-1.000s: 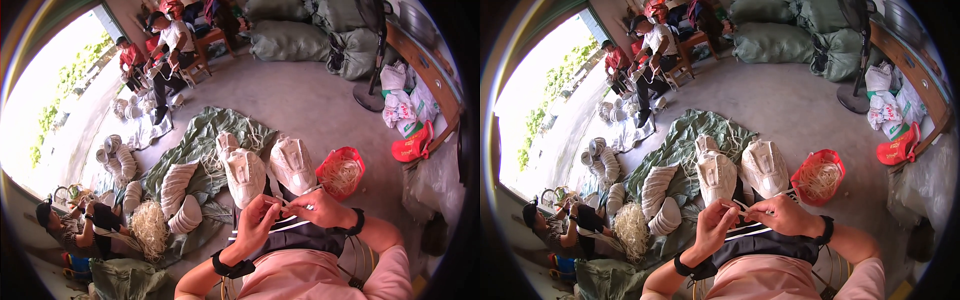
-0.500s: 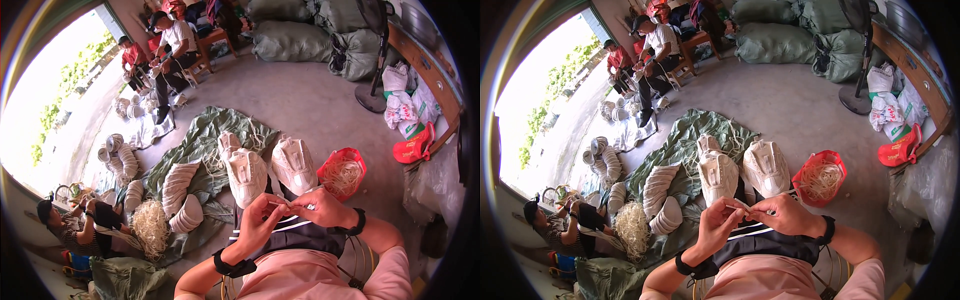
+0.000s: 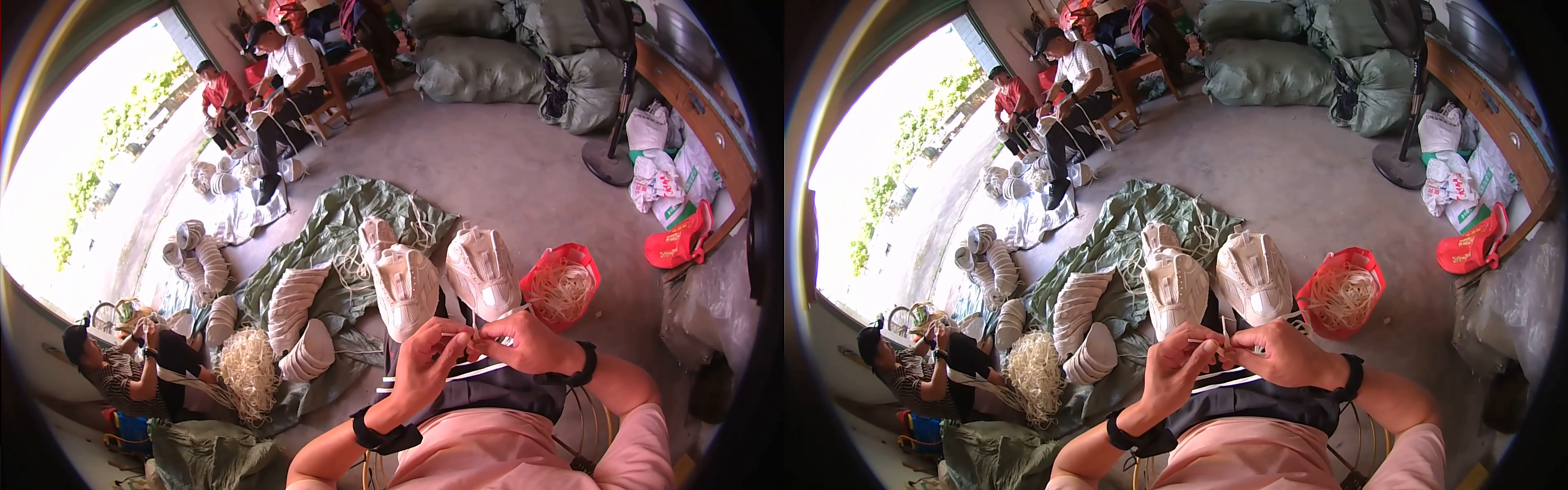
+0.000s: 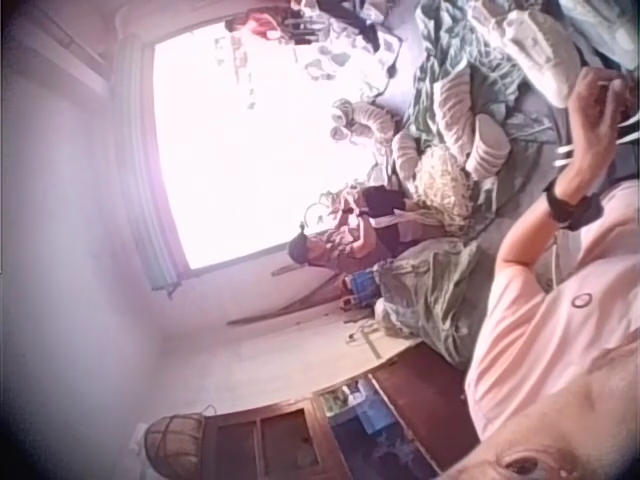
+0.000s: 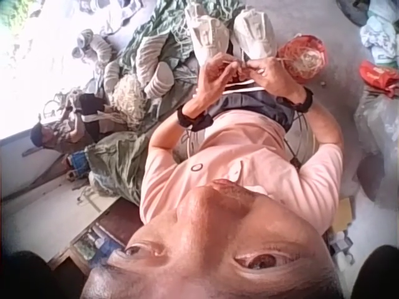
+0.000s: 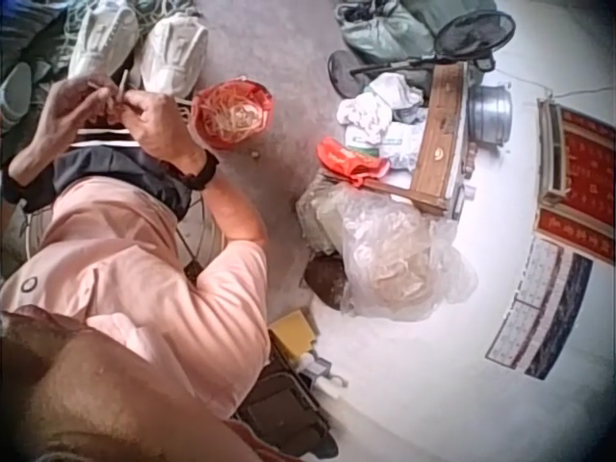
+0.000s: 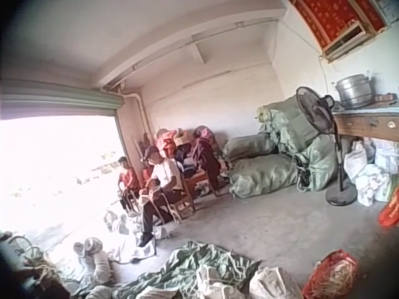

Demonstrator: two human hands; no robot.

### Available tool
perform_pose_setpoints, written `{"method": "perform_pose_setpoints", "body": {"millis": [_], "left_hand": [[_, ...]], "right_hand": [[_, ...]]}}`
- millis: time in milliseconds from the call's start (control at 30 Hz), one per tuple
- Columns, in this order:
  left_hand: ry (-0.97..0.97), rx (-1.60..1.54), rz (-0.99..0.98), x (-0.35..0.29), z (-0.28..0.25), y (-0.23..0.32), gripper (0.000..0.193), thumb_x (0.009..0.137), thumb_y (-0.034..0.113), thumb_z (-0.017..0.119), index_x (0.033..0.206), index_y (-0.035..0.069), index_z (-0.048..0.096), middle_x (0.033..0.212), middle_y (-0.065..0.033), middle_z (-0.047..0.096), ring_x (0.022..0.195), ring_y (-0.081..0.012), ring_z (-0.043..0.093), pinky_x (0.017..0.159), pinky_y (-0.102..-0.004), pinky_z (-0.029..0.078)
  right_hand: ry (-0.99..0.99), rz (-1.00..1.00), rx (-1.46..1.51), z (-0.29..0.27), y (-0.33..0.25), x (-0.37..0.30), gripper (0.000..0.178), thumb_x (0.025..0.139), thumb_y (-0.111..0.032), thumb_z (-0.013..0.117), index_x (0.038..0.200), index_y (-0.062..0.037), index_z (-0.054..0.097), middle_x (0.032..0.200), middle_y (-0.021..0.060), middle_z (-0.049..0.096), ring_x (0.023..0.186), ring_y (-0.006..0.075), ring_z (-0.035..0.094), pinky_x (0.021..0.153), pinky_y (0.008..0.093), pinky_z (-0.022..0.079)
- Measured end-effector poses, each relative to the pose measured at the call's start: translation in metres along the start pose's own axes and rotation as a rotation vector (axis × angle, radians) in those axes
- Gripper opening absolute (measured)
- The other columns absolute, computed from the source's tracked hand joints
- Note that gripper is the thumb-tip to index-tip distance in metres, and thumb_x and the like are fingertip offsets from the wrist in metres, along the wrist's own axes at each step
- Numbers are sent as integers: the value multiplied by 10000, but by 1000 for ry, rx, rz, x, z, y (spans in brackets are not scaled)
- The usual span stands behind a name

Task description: Lacing a white athletic shoe in a manufacturing environment.

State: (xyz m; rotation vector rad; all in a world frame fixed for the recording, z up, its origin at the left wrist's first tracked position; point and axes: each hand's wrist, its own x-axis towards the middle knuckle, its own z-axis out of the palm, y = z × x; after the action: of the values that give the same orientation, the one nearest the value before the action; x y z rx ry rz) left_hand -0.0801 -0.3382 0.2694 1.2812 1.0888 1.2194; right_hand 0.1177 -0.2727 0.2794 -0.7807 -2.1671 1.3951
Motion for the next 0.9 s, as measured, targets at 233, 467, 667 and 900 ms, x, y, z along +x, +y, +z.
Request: {"method": "perform_pose_setpoints", "body": {"millis": [233, 467, 667, 900], "left_hand": [[8, -90, -94, -2, 1, -5, 202, 1010, 172, 573, 1084, 7, 663, 978, -23, 640, 784, -59, 601, 667, -201, 474], [-40, 36, -2, -2, 1, -4, 246, 1022, 157, 544, 1185, 6, 650, 971, -19, 625, 786, -57, 598, 691, -211, 483], [16, 9, -31, -4, -1, -8, 283, 1027, 136, 529, 1264, 17, 626, 969, -14, 635, 809, -61, 612, 677, -211, 483], [65, -202, -103, -4, 1, -1, 315, 1038, 157, 513, 1292, -9, 599, 1075, -75, 711, 784, -51, 621, 660, -207, 485]], "right_hand": [[-19, -4, 45, 0, 1, 0, 185, 940, -163, 611, 974, -1, 694, 803, 146, 699, 706, 137, 664, 669, 306, 505], [17, -28, 22, 1, -1, 0, 206, 944, -181, 617, 950, 16, 675, 757, 173, 656, 637, 161, 617, 634, 323, 491], [-3, -13, -9, 2, 1, 1, 212, 946, -185, 617, 947, 17, 679, 743, 176, 655, 618, 153, 607, 618, 320, 486], [-5, -21, 57, 6, 0, 4, 194, 945, -179, 613, 961, -7, 702, 810, 145, 706, 711, 180, 692, 675, 317, 521]]}}
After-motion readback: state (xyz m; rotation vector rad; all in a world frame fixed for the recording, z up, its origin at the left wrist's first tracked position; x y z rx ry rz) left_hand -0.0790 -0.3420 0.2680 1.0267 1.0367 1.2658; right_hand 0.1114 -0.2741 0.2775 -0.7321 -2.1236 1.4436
